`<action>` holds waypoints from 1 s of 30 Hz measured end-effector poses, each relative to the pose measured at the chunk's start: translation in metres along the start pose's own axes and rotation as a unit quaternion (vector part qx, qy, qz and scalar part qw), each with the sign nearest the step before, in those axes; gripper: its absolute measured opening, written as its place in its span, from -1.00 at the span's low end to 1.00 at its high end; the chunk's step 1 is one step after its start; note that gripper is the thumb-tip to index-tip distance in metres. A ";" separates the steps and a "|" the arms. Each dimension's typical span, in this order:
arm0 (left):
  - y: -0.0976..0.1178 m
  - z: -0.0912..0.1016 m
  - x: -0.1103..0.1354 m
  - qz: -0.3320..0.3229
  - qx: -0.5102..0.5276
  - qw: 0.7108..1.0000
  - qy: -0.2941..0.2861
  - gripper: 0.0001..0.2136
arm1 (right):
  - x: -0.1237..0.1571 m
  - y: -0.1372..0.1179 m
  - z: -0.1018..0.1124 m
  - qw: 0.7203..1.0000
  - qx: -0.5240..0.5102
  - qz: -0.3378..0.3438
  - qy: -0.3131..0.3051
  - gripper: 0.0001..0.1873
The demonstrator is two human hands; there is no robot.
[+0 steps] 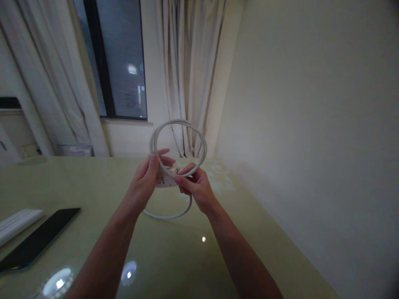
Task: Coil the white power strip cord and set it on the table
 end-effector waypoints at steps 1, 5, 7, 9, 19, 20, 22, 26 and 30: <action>0.002 0.002 0.000 -0.019 0.032 0.999 0.022 -0.50 | 0.000 0.000 0.000 1.000 0.004 -0.002 -0.001 -0.55; 0.005 0.006 -0.002 -0.031 0.170 0.984 0.048 -0.72 | 0.000 0.004 0.000 0.999 0.029 -0.019 -0.006 -0.60; 0.002 0.006 -0.003 0.010 0.242 0.969 0.045 -0.83 | -0.001 0.006 0.000 0.999 0.030 -0.018 0.003 -0.60; 0.000 0.003 -0.003 0.050 0.318 0.946 0.037 -0.89 | -0.001 0.006 0.000 1.000 0.027 -0.012 0.008 -0.59; 0.004 -0.007 -0.001 0.066 0.324 0.943 0.033 -0.77 | 0.000 0.015 -0.014 0.996 0.062 -0.029 -0.050 -0.56; 0.005 -0.006 0.000 0.057 0.291 0.954 0.040 -0.76 | 0.000 0.016 -0.015 0.996 0.064 -0.034 -0.054 -0.54; 0.006 -0.004 0.001 0.038 0.234 0.970 0.054 -0.73 | 0.002 0.020 -0.013 0.995 0.060 -0.053 -0.055 -0.48; 0.004 0.000 0.001 0.028 0.160 0.985 0.066 -0.66 | 0.003 0.024 -0.004 0.997 0.019 -0.076 -0.015 -0.24; -0.002 0.003 -0.002 0.056 0.155 0.985 0.043 -0.62 | 0.001 0.018 0.005 0.998 -0.006 -0.053 0.026 -0.21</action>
Point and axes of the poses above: each hand's wrist, its own x-axis away from the middle knuckle, its own z-axis out of the back of the hand, y = z × x, the point moved 8 cm from there along -x, towards the middle knuckle, and after that the axes turned 5 degrees about -y, right-handed, at the moved point
